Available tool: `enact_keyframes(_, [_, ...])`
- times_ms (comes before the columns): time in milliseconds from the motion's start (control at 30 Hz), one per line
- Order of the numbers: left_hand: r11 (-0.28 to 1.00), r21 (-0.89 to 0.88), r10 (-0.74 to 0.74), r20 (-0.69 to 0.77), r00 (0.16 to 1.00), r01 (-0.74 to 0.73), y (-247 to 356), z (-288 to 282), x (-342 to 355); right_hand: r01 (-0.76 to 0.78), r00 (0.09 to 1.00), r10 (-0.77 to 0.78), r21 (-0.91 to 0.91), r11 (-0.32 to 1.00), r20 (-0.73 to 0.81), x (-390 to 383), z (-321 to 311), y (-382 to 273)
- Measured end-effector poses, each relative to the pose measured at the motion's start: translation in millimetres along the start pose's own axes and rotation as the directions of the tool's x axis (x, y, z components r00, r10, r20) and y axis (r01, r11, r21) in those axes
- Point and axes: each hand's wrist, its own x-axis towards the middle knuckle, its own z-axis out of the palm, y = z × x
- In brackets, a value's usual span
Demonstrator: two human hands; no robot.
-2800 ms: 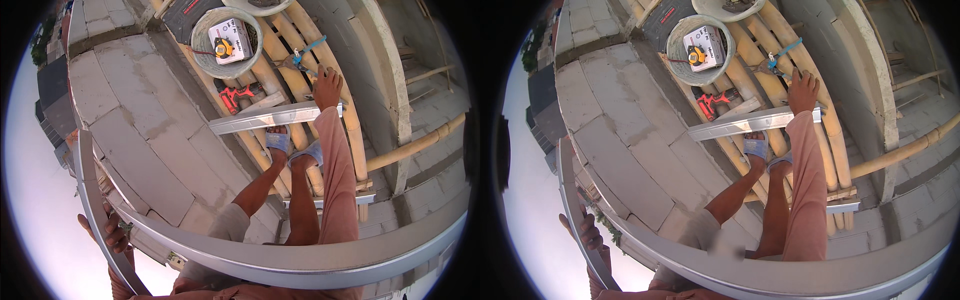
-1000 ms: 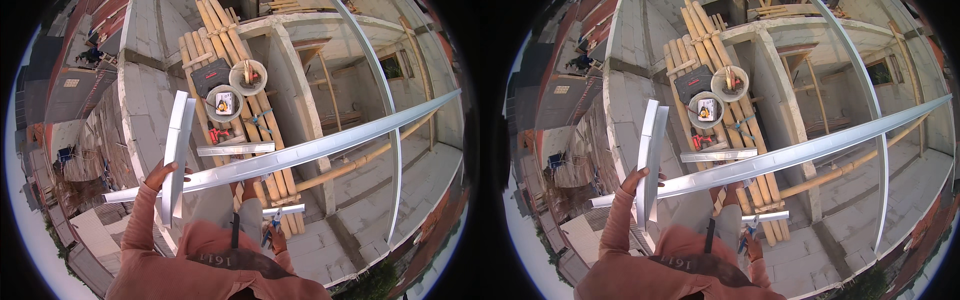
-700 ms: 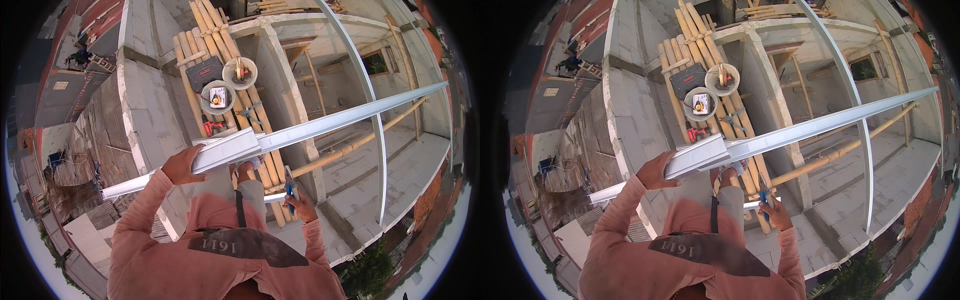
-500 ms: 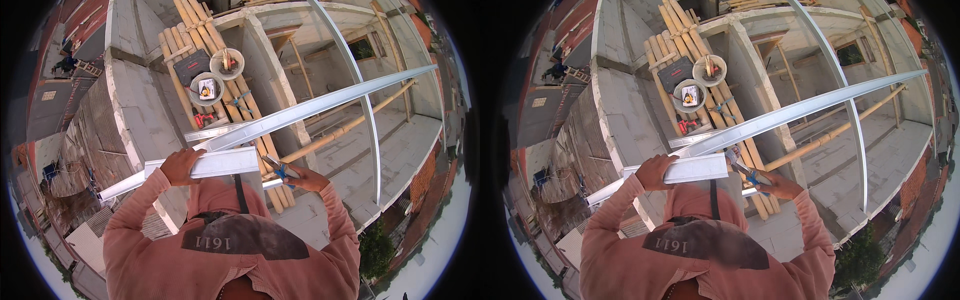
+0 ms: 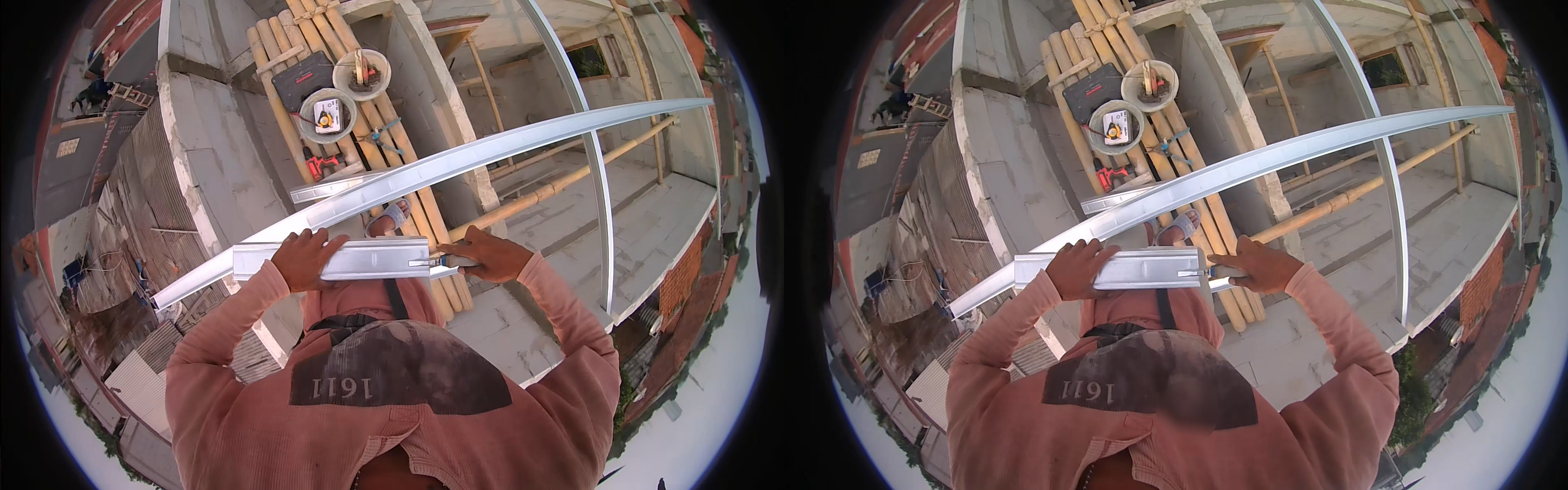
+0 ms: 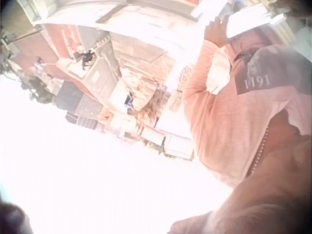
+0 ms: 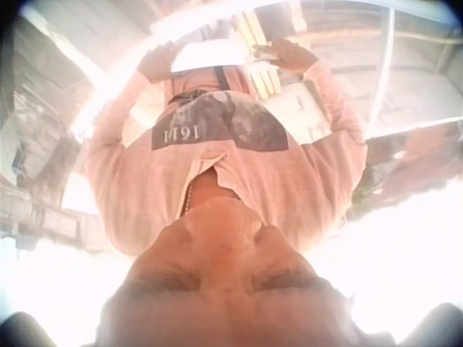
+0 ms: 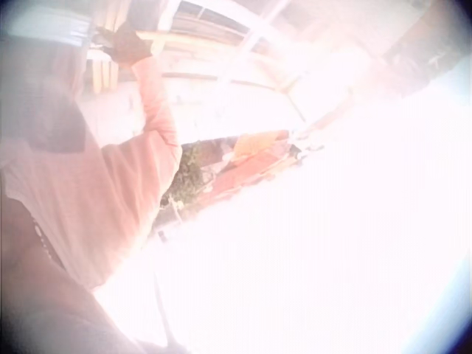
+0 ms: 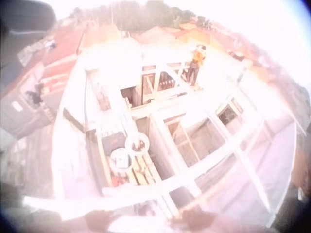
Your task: The person aligns and secures metal framing pieces on a roof structure. They use pliers to bend the metal, mark a piece with a pencil, and secure a junction using a power drill and screws.
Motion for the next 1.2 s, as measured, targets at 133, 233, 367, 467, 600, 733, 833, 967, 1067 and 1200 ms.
enact_keyframes(133, [0.998, -0.025, 0.053, 0.034, 0.998, -0.053, 9, 6, 7, 0.178, 0.948, -0.173, -0.004, 0.984, -0.267, 10, 38, 24])
enact_keyframes(233, [0.944, -0.314, 0.005, 0.319, 0.948, 0.1, -15, 4, 10, -0.204, 0.979, 0.203, 0.131, 0.97, 0.021, 17, 50, 23])
enact_keyframes(367, [0.751, -0.428, -0.023, 0.744, 0.667, 0.503, -57, -29, 5, -0.2, 0.948, 0.196, 0.011, 0.98, -0.25, 6, 61, 20])
enact_keyframes(467, [0.77, -0.309, -0.191, 0.724, 0.663, 0.559, -117, 8, -24, -0.214, 0.933, 0.212, 0.025, 0.977, -0.29, 4, 55, 16])
enact_keyframes(600, [0.704, -0.554, -0.147, 0.498, 0.855, 0.444, -143, 22, -43, -0.205, 0.919, 0.188, -0.015, 0.979, -0.348, 8, 67, 21])
enact_keyframes(733, [-0.03, -0.984, -0.726, 0.14, 0.674, 0.173, -180, 93, -70, -0.142, 0.886, 0.123, -0.01, 0.99, -0.446, 9, 92, 33])
enact_keyframes(833, [-0.438, -0.888, -0.529, 0.382, 0.758, 0.142, -183, 126, -97, -0.126, 0.849, 0.119, 0.021, 0.992, -0.515, 5, 102, 30])
enact_keyframes(967, [-0.403, -0.915, -0.605, 0.254, 0.754, -0.015, -121, 115, -73, -0.136, 0.827, 0.145, 0.057, 0.989, -0.544, 5, 111, 33])
enact_keyframes(1067, [-0.253, -0.967, -0.602, 0.127, 0.788, -0.037, -138, 128, -81, -0.141, 0.824, 0.132, 0.026, 0.99, -0.551, 10, 109, 35])
enact_keyframes(1200, [0.411, -0.781, -0.664, 0.097, 0.741, 0.47, -138, 79, -86, -0.123, 0.826, 0.09, -0.024, 0.992, -0.556, 6, 102, 39])
